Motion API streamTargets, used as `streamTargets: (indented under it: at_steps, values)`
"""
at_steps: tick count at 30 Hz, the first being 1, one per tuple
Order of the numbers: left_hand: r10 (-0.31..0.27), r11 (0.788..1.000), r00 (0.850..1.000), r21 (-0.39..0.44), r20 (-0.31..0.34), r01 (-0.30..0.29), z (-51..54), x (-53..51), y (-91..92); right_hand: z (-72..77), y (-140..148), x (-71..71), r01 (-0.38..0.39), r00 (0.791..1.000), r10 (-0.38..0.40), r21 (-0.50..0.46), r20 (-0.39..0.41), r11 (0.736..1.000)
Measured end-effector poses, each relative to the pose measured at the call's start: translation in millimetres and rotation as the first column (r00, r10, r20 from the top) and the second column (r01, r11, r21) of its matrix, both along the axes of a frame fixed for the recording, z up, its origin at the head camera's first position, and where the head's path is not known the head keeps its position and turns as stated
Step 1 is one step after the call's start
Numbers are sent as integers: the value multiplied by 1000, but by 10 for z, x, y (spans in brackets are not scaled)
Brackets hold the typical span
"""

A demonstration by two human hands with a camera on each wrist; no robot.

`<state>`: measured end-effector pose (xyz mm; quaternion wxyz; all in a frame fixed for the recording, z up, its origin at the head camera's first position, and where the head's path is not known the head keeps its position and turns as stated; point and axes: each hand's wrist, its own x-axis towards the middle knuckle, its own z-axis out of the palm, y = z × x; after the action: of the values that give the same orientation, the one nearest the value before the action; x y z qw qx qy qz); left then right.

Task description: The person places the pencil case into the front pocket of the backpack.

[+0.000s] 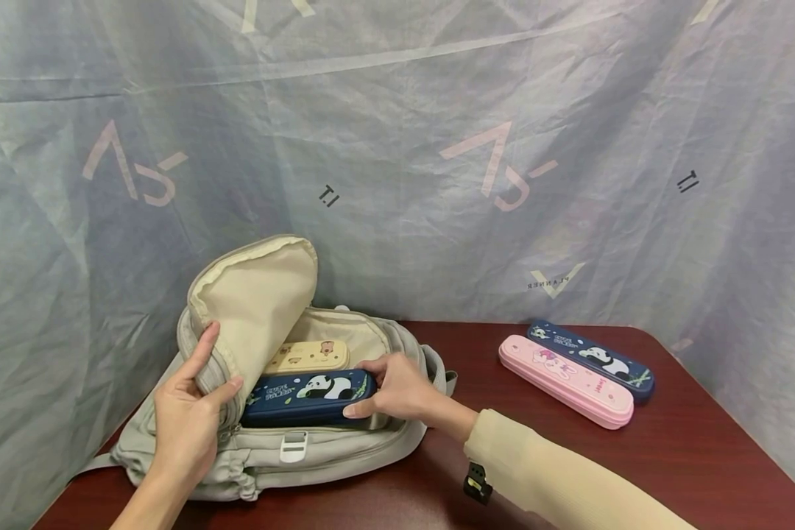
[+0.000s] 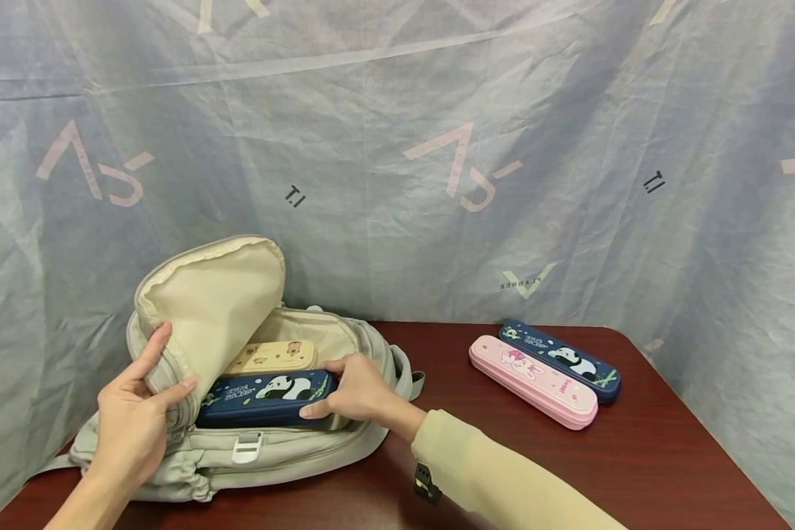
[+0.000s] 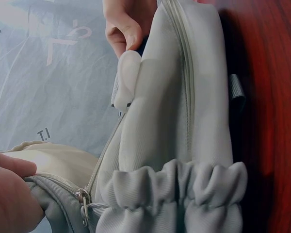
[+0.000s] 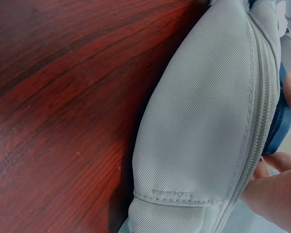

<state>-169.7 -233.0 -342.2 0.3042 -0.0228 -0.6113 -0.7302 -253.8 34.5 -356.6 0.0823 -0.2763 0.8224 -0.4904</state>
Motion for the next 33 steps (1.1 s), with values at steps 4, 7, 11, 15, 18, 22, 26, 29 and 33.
streamTargets:
  at_steps: [4,7,11,15,18,22,26,29,33]
  values:
    - [0,1000,1000,3,8,0,1,7,13,-14,-19,-9,8,1000,-7,19,-5,1000]
    - [0,1000,1000,-3,26,0,1,10,17,-25,-44,-19,13,1000,-12,29,-8,1000]
    - [5,1000,999,-4,38,-4,5,21,22,-18,-72,-26,25,999,-24,50,-28,998]
    - [15,1000,999,-1,35,-15,12,25,29,7,-91,-33,36,998,-32,82,-55,996]
    - [13,1000,1000,2,28,-13,14,19,35,15,-109,-44,49,997,-43,96,-63,994]
    - [6,1000,1000,8,19,-6,12,11,38,14,-151,-51,37,999,-35,71,-42,997]
    - [16,1000,1000,1,14,-16,3,13,29,-4,-207,-56,4,1000,-4,25,-2,1000]
    - [27,1000,1000,-5,11,-27,-2,16,21,-15,-229,-59,1,1000,-1,20,2,1000]
    - [25,1000,1000,-3,5,-25,-2,12,21,-11,-220,-64,17,1000,-17,47,-4,999]
